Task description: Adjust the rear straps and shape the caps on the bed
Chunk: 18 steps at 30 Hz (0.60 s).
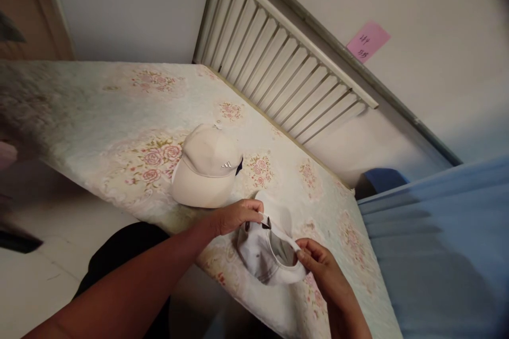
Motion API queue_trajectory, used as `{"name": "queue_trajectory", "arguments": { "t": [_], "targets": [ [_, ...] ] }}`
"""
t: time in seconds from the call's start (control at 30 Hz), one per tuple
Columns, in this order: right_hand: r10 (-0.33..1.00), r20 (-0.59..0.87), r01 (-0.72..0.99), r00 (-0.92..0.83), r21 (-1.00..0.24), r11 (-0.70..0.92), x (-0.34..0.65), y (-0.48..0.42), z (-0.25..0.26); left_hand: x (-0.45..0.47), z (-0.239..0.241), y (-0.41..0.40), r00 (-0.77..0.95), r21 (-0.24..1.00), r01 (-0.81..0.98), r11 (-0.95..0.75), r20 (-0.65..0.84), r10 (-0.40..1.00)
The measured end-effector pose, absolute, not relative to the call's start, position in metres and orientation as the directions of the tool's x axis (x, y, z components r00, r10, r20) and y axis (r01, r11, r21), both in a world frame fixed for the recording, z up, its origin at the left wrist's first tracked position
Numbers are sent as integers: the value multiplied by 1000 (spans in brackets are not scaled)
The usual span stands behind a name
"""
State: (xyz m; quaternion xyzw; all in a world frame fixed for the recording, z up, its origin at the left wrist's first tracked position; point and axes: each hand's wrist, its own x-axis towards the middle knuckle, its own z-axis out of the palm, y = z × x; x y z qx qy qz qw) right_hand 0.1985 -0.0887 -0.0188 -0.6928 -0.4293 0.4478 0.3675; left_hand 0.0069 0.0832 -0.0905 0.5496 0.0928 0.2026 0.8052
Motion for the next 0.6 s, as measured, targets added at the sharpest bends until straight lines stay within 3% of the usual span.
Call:
{"name": "queue_trajectory", "arguments": {
  "t": [0.13, 0.33, 0.6],
  "targets": [
    [936, -283, 403, 209, -848, -346, 179, -78, -5, 6, -87, 81, 906, 940, -200, 278, 69, 418],
    [958, -78, 658, 274, -712, -246, 143, -54, 1, 4, -82, 79, 909, 949, -201, 241, 90, 406],
    [973, 25, 743, 230, -650, -159, 133, -40, -7, 3, -81, 80, 918, 959, -207, 192, 123, 376]
  ]
}}
